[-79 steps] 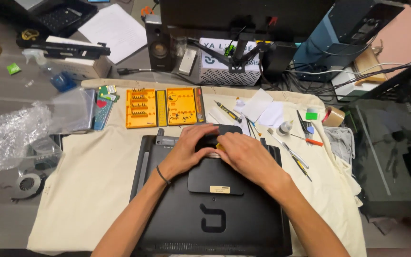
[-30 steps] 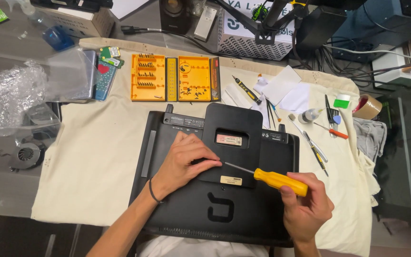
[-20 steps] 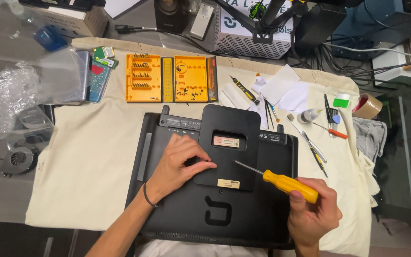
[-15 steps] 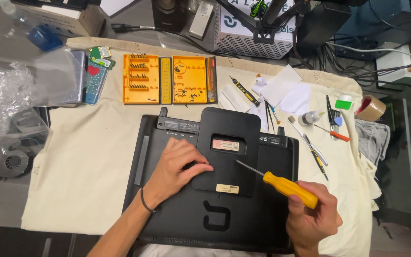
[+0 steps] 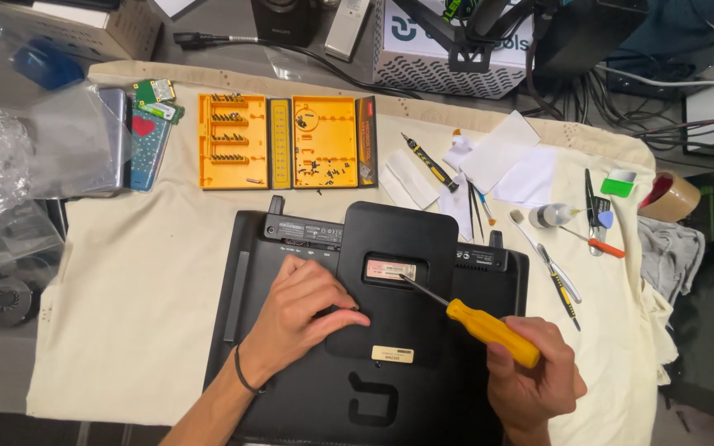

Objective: The person works on a black electronic device placed on a cluttered desk, using a yellow screwdriver to remove screws from the device's casing. They also handle a small black rectangular component and a yellow and black pen-like tool during the process.

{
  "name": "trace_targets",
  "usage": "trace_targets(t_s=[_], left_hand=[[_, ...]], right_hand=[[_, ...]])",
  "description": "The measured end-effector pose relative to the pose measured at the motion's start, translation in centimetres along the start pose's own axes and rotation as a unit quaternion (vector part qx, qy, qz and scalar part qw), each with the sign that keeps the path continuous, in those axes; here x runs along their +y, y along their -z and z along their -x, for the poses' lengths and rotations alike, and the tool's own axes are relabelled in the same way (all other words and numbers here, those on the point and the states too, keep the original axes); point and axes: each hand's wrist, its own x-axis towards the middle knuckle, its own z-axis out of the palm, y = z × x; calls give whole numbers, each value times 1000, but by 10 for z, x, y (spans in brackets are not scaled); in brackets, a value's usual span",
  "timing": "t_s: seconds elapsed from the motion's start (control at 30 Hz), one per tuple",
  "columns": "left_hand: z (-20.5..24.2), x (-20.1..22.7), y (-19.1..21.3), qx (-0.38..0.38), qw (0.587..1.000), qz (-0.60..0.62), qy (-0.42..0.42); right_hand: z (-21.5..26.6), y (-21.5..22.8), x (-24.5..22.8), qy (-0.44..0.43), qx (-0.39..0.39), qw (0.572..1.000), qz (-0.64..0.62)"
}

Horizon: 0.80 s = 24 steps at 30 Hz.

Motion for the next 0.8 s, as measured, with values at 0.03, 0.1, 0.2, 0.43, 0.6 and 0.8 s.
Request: trace_targets(t_s=[0.03, 0.1, 0.2, 0.43, 0.6, 0.8], left_hand=[[0, -1, -1, 4, 1000, -3, -2], [1, -1, -1, 8, 1000, -9, -1], [0, 0, 0, 12, 1000, -4, -2], [4, -2, 1, 29, 999, -21, 0], [5, -1, 1, 32, 999, -11, 12], [12, 4, 1, 65, 996, -54, 11]], right_hand=[[-1, -1, -1, 4, -2, 1000, -7], [0, -2, -1, 6, -6, 1000, -16], [3, -2, 0, 6, -17, 1000, -16], [-4, -3, -4, 59, -37, 998, -1], [-23, -20, -10, 132, -53, 989, 24], [-52, -45, -35, 209, -99, 973, 13]])
